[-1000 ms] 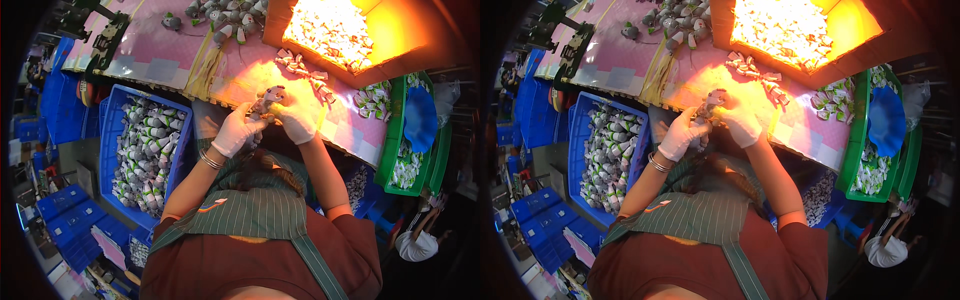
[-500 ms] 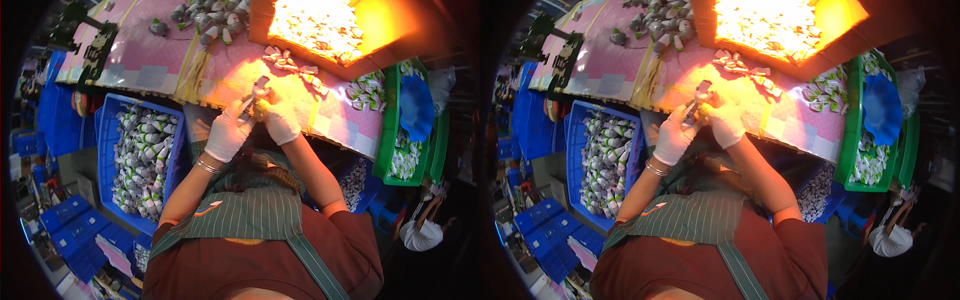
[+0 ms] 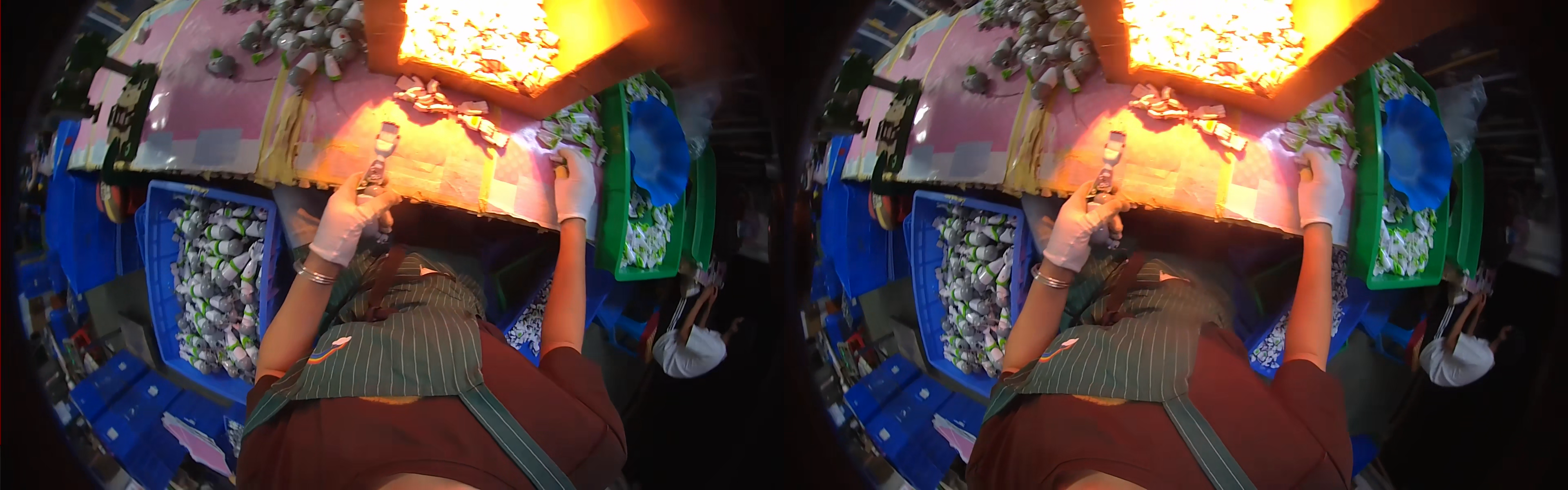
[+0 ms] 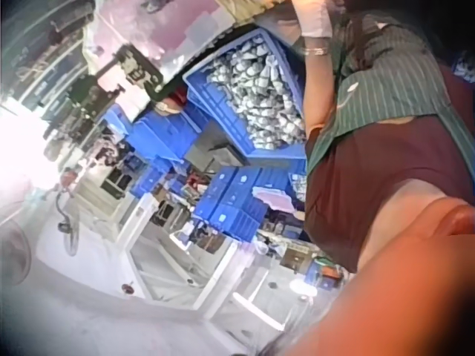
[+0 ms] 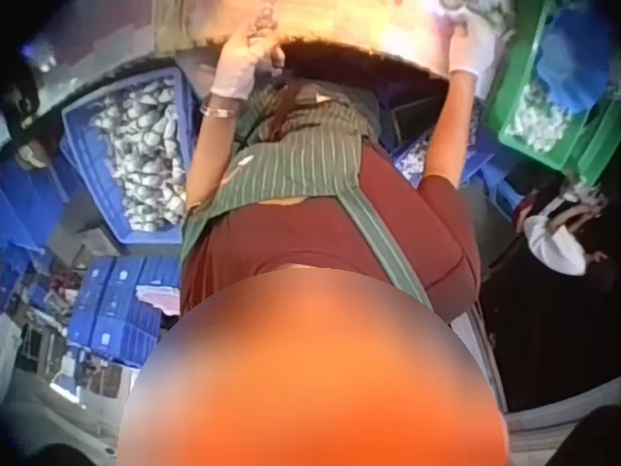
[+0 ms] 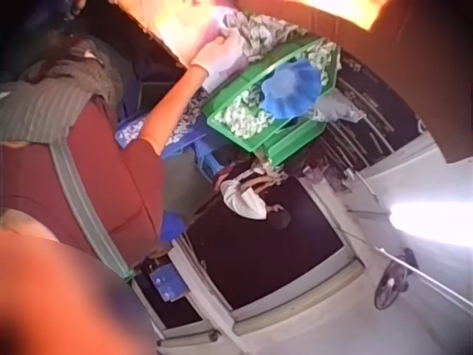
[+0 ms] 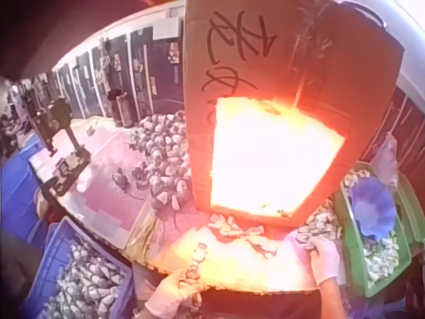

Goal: Inspecting and sorting small white toy components using a light box at a factory workstation.

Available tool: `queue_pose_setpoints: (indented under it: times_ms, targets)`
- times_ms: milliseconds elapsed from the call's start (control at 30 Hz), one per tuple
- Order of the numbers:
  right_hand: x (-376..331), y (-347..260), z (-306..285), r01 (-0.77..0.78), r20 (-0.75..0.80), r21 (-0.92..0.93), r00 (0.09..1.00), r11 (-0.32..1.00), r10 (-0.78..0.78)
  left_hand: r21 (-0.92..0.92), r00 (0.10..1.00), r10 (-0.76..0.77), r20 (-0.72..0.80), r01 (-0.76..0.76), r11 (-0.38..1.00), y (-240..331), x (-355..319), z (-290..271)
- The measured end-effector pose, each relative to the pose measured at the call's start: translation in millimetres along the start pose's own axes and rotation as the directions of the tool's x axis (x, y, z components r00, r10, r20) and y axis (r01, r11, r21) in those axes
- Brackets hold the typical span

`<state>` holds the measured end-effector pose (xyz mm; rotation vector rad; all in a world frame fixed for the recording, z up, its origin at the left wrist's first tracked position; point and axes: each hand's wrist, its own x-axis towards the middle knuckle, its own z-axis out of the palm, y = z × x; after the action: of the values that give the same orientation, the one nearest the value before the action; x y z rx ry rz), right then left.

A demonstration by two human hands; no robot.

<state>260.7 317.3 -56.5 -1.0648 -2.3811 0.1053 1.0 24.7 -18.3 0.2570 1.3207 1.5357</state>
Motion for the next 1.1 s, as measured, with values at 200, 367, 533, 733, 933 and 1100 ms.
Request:
queue_pose_setpoints:
  times_ms: [200, 367, 533, 733, 933, 1100]
  targets:
    - [-5.0, -107.5, 13.9, -0.212, 0.236, 0.669, 0.969, 0.712, 0.067, -0.082, 0.999, -0.022, -0.039, 0.019, 0.996, 1.3, -1.2, 10.2]
    - [-17.5, -224.2, 18.7, -0.622, 0.665, 0.737, 0.737, 0.265, -0.121, 0.050, 0.985, 0.078, -0.154, -0.071, 0.996, 2.5, -8.9, 11.3]
    - [-15.9, -242.1, 39.7, -0.177, 0.354, 0.785, 0.915, 0.593, -0.196, 0.100, 0.954, 0.221, -0.202, -0.205, 0.974, -7.1, -6.9, -1.9]
    - [-13.7, -243.6, 38.4, 0.136, 0.121, 0.668, 0.950, 0.732, -0.287, 0.065, 0.981, 0.064, -0.185, -0.053, 0.996, 6.0, -14.2, -3.6]
    - [-6.9, -248.9, 24.8, -0.739, 0.704, 0.672, 0.658, -0.049, -0.267, 0.027, 0.931, 0.353, -0.095, -0.352, 0.936, -15.1, 2.9, -11.0]
    - [-9.5, -256.9, 25.6, -0.749, 0.716, 0.660, 0.652, -0.059, -0.249, 0.673, 0.774, 0.631, -0.039, -0.447, 0.590, -10.8, -3.1, -13.4]
